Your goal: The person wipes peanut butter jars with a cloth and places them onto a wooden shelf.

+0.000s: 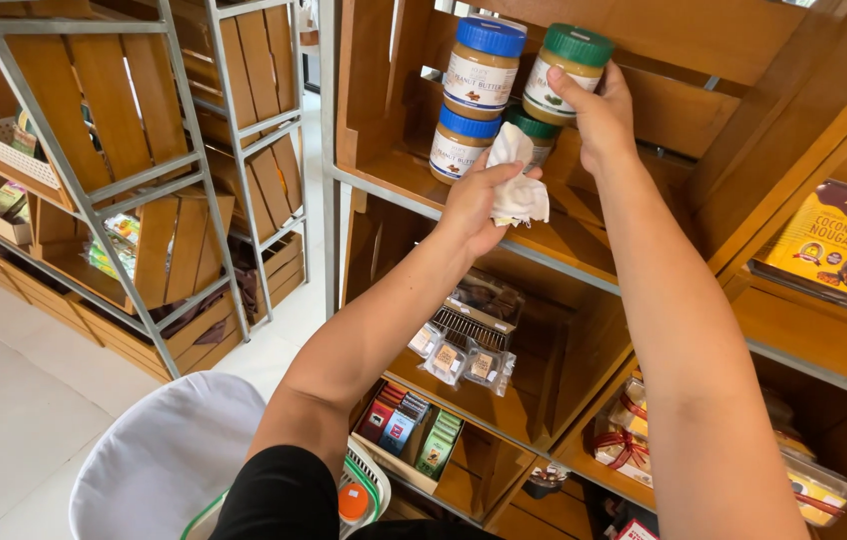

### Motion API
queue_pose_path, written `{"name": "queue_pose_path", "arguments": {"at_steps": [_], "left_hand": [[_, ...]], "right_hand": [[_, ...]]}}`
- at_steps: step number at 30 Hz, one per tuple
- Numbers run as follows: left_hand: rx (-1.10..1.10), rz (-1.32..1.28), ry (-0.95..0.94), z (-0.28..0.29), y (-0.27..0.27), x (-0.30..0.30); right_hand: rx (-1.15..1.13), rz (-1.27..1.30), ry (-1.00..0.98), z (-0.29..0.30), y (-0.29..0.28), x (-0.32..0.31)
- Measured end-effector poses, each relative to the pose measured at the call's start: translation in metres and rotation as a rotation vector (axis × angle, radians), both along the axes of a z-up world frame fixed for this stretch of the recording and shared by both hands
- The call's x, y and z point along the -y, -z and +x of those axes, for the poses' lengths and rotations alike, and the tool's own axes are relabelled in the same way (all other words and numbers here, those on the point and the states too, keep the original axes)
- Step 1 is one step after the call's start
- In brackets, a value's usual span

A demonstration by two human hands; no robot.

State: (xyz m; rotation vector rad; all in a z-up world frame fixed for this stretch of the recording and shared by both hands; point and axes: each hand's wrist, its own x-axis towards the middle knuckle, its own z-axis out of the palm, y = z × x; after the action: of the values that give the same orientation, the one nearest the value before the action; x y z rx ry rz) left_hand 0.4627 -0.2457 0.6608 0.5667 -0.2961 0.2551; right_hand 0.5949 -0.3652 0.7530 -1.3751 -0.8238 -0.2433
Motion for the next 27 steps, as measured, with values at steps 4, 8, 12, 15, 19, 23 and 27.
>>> {"name": "queue_pose_path", "arguments": {"at_steps": [4,8,12,15,19,23,27], "left_hand": [[0.023,-0.017,0.0,-0.01,0.003,-0.009],[0.05,-0.018,0.015,-0.02,0.01,-0.016],[0.044,-0.039,0.019,-0.034,0.018,-0.017],[0.015,-0.056,0.025,-0.044,0.019,-0.02],[0.0,-0.054,0.042,-0.06,0.019,-0.021],[0.044,-0.058,0.074,-0.072,0.024,-0.022],[0.053,-0.098,0.124,-0.086,0.039,-0.022]], "right_hand": [[0.01,0.0,-0.046,0.025,0.012,-0.001],[0.083,-0.16,0.046,0.013,0.008,0.001],[0.187,-0.351,0.337,0.012,0.02,0.002],[0.18,-0.377,0.347,0.014,0.03,0.002],[0.121,-0.389,0.413,0.012,0.036,0.003],[0.183,-0.413,0.444,0.005,0.043,0.004],[0.235,-0.495,0.525,0.008,0.05,0.014]]}}
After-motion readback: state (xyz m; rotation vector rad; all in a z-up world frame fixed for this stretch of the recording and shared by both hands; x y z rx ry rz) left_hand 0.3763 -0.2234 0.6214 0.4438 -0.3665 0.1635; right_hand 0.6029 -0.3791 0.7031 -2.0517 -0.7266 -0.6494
